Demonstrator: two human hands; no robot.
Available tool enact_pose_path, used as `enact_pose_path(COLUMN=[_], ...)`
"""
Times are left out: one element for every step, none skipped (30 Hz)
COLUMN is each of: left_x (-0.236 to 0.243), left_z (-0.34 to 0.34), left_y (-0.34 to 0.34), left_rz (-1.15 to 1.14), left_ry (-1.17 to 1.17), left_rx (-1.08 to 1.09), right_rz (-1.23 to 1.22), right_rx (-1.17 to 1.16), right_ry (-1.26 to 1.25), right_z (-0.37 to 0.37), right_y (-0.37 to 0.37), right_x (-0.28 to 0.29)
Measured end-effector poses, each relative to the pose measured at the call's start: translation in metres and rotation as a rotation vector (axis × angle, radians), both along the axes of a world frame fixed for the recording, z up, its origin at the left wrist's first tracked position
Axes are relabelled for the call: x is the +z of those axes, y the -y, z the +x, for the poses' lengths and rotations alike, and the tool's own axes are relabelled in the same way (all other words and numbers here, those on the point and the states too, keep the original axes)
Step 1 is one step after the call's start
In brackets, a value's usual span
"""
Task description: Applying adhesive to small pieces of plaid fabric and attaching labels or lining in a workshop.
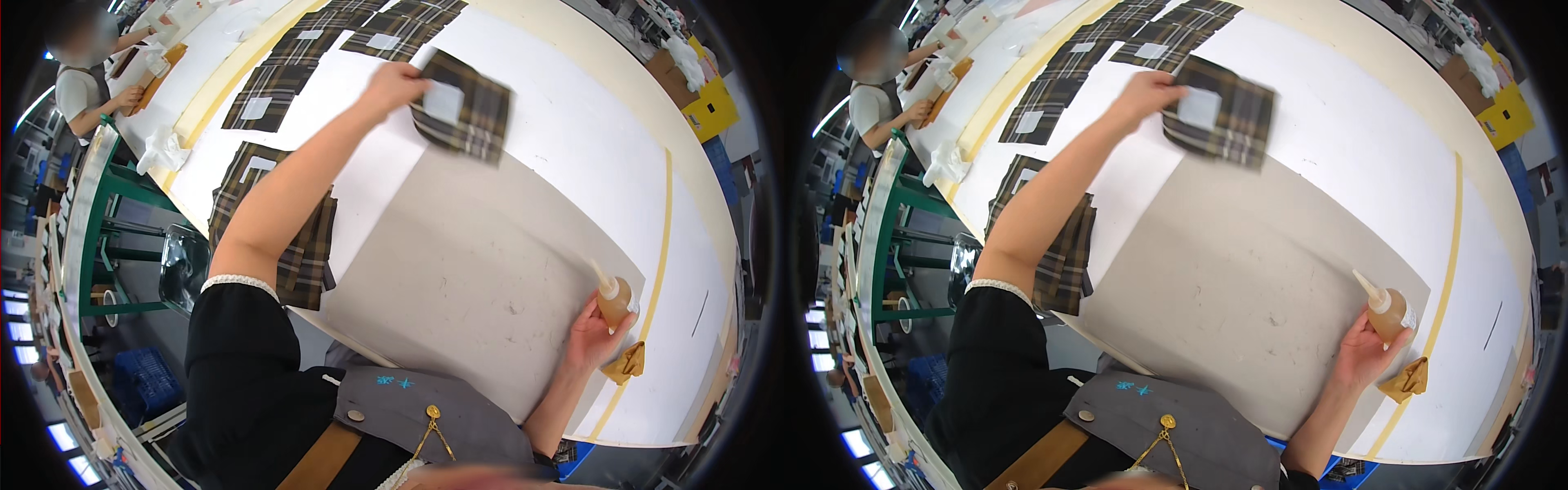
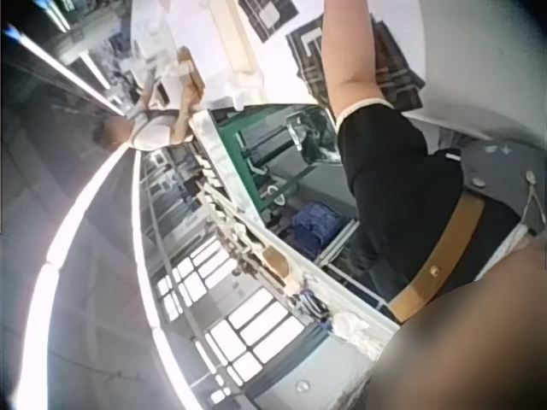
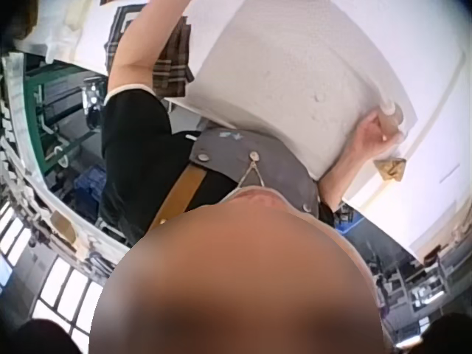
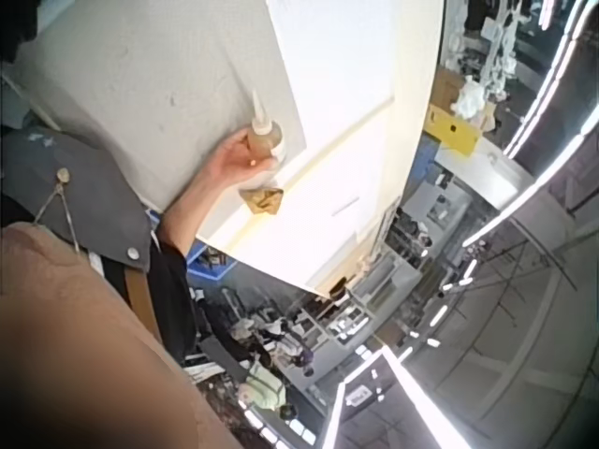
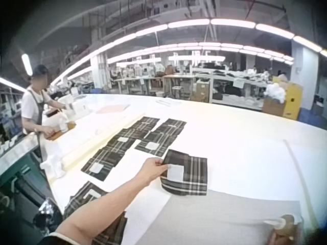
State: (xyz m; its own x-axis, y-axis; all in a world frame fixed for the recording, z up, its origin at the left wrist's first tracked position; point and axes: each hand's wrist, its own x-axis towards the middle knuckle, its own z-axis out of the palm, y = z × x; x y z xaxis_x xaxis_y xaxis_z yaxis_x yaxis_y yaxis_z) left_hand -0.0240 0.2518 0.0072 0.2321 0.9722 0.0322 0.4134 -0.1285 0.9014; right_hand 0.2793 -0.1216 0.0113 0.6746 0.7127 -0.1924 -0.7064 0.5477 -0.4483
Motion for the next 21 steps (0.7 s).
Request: enact_pose_path(left_x=[-0.002,0.0,-0.004,-0.011,-0.015,-0.018,-0.022,-0.023,-0.025,-0.027,-0.029,-0.031,-0.033,-0.034,-0.035,-0.035,-0.028,-0.017,-0.011,-0.001,0.006], left_z=[-0.016,-0.03,-0.047,-0.059,-0.069,-0.074,-0.077,-0.08,-0.083,-0.084,-0.086,-0.088,-0.087,-0.088,-0.091,-0.092,-0.088,-0.088,-0.095,-0.096,-0.104], left_y=[-0.012,-0.019,-0.03,-0.042,-0.05,-0.054,-0.058,-0.058,-0.058,-0.058,-0.058,-0.057,-0.059,-0.057,-0.054,-0.054,-0.048,-0.037,-0.032,-0.022,-0.016], left_rz=[-0.126,-0.223,-0.24,-0.259,-0.288,-0.319,-0.321,-0.334,-0.347,-0.346,-0.343,-0.341,-0.347,-0.329,-0.311,-0.295,-0.286,-0.315,-0.306,-0.321,-0.282], left_ry=[0.188,0.392,0.436,0.55,0.602,0.656,0.659,0.684,0.709,0.712,0.691,0.669,0.676,0.688,0.699,0.663,0.626,0.611,0.487,0.285,0.01], left_rx=[0.145,0.235,0.348,0.455,0.515,0.573,0.572,0.582,0.593,0.597,0.607,0.618,0.619,0.636,0.657,0.631,0.608,0.487,0.429,0.365,0.286], right_rz=[0.002,0.007,0.013,0.014,0.034,0.051,0.05,0.029,0.008,0.009,0.01,0.011,0.007,-0.004,-0.015,-0.02,0.017,0.049,0.036,0.042,0.053], right_rx=[0.003,0.016,0.035,0.039,0.07,0.098,0.098,0.076,0.055,0.06,0.068,0.078,0.079,0.068,0.06,0.078,0.098,0.124,0.162,0.157,0.15], right_ry=[-0.002,0.002,0.007,0.009,0.004,0.002,0.006,0.017,0.028,0.03,0.021,0.012,0.02,0.033,0.046,0.046,0.024,-0.002,-0.011,0.007,0.025], right_z=[0.001,0.002,0.002,0.003,0.005,0.005,0.005,0.004,0.003,0.004,0.005,0.006,0.005,0.005,0.005,0.005,0.009,0.013,0.016,0.018,0.019], right_y=[0.0,0.001,0.001,0.001,0.002,0.003,0.004,0.003,0.003,0.003,0.004,0.004,0.004,0.003,0.002,0.001,0.003,0.007,0.01,0.014,0.014], right_x=[-0.002,-0.003,-0.004,-0.006,-0.008,-0.007,-0.006,-0.006,-0.006,-0.007,-0.009,-0.011,-0.008,-0.008,-0.009,-0.011,-0.015,-0.017,-0.019,-0.02,-0.02])
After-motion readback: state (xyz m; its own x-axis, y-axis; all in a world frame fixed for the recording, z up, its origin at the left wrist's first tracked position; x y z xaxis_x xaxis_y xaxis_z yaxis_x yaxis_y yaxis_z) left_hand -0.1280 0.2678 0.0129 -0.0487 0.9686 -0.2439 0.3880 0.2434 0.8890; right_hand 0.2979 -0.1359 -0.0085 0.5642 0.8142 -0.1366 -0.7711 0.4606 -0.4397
